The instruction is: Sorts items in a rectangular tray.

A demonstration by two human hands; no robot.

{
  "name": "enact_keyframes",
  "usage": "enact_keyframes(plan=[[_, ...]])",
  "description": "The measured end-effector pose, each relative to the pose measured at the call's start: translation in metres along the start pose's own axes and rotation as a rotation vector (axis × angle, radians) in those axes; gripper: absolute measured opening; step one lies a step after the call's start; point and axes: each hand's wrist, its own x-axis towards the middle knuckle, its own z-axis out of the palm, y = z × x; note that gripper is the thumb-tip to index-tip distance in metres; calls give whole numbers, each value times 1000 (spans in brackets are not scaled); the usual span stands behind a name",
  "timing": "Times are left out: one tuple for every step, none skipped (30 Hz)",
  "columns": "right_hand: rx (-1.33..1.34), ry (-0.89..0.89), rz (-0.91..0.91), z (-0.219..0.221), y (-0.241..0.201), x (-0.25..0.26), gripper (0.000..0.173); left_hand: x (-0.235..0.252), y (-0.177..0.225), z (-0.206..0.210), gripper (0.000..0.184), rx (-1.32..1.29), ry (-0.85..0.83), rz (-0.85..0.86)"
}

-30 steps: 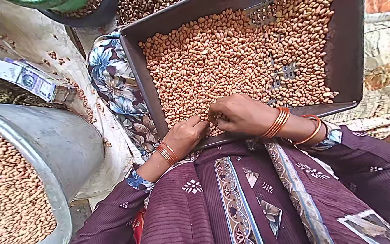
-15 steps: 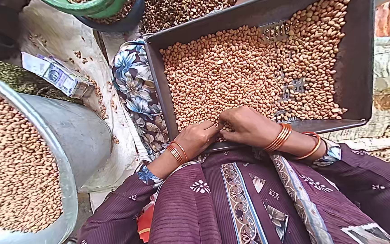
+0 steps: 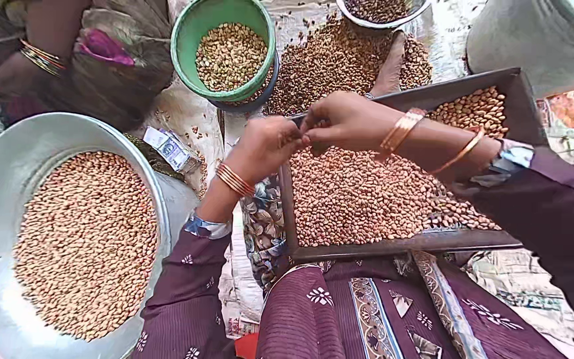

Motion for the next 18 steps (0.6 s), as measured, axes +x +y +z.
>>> enact_keyframes(plan=[[-65,72,-41,-10,-16,24,17,15,-17,-23,20,82,39,-25],[-102,141,-76,-21,-31,48,18,31,-32,-47,24,165,81,-72],[-112,198,-99,-32,-47,70,22,47,-45,-72,29,229,102,-150],[-125,241,-101,-43,-62,88,30,63,-59,-94,31,266,111,-240],[-140,278,-89,-51,-74,102,38,77,-73,-110,34,280,99,-347],[-141,318,-68,-57,-81,112,47,90,-84,-122,37,272,68,-468],[-121,344,-42,-63,-84,118,51,101,-92,-130,41,257,31,-577],[-64,363,-29,-67,-83,120,50,108,-98,-133,46,244,-9,-660],[16,375,-36,-69,-76,118,46,112,-104,-132,51,241,-37,-708],[87,375,-55,-71,-65,111,39,114,-112,-128,55,242,-56,-735],[128,378,-78,-73,-50,99,32,113,-122,-123,58,243,-49,-745],[142,379,-89,-76,-33,83,27,111,-133,-116,59,232,-16,-738],[142,378,-81,-79,-15,63,24,106,-143,-109,56,213,33,-711],[122,384,-50,-84,5,40,23,102,-152,-100,51,204,71,-666],[76,389,-2,-91,26,14,23,98,-159,-91,46,195,94,-617],[8,396,51,-99,47,-13,24,92,-164,-81,42,187,114,-574],[-88,412,98,-107,68,-38,25,88,-168,-72,38,167,138,-545],[-202,437,142,-115,86,-62,26,84,-170,-65,38,138,164,-527]])
